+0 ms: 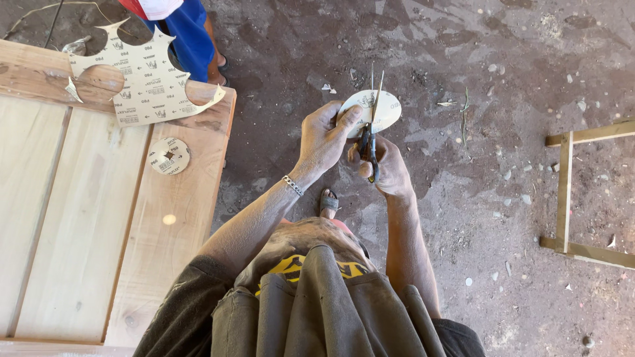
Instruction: The person cuts circular sanding discs out of a sheet of P80 abrasive sandpaper using scissors. They hold the sandpaper over a wooden workbench, cut around a disc-shaped template one disc at a time, and set finished discs on the bench while discarding the scrap.
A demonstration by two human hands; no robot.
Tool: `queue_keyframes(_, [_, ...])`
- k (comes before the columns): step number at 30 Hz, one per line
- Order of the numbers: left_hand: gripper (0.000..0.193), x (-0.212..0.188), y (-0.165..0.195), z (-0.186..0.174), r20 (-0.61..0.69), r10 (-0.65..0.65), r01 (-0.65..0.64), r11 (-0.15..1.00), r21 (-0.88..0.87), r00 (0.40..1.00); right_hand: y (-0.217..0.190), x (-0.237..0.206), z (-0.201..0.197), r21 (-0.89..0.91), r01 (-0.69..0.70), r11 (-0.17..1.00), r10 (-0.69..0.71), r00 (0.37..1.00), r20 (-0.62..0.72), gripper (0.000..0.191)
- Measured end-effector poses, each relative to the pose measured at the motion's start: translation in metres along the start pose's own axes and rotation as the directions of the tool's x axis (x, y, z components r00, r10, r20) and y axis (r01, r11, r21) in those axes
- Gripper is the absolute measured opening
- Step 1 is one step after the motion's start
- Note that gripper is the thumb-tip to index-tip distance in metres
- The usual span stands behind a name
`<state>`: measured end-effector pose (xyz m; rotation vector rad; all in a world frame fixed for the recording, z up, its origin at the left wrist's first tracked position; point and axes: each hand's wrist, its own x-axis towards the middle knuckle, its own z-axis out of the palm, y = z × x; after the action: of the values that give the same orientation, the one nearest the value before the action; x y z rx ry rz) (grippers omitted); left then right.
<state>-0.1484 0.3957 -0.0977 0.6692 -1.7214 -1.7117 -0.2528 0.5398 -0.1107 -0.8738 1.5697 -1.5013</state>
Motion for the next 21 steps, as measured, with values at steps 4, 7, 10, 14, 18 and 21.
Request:
queue_keyframes(4, [0.033,-0.003,-0.006,0.011,-0.058,-0.01,-0.016,0.903,-0.429,0.998,0.003,0.002,-0.002,0.192,0.072,0.979,-0.102,0.983,0.153,0.113])
queue_keyframes(7, [0.034,-0.001,-0.008,0.01,-0.071,-0.092,0.051,0.895,-0.443,0.993,0.004,-0.004,0.001,0.232,0.052,0.971,-0.106,0.968,0.228,0.115])
queue_keyframes(10, [0.034,0.002,-0.006,0.003,-0.072,-0.084,0.051,0.927,-0.372,0.994,0.002,-0.009,0.002,0.13,0.048,0.99,-0.077,0.971,0.226,0.119])
queue_keyframes(14, [0.031,0.002,0.0,-0.003,-0.066,-0.06,0.033,0.936,-0.351,0.996,-0.002,-0.011,0.0,-0.085,0.059,0.995,-0.043,0.982,0.182,0.118])
queue_keyframes(18, [0.03,0.0,0.006,-0.003,-0.096,-0.03,-0.005,0.939,-0.344,0.995,-0.008,-0.012,0.0,-0.143,0.026,0.989,-0.001,0.985,0.17,0.118])
queue_keyframes(21, [0.03,-0.002,0.008,-0.005,-0.093,-0.042,0.015,0.961,-0.275,0.995,-0.011,-0.012,0.001,-0.186,0.036,0.982,-0.001,0.983,0.183,0.117])
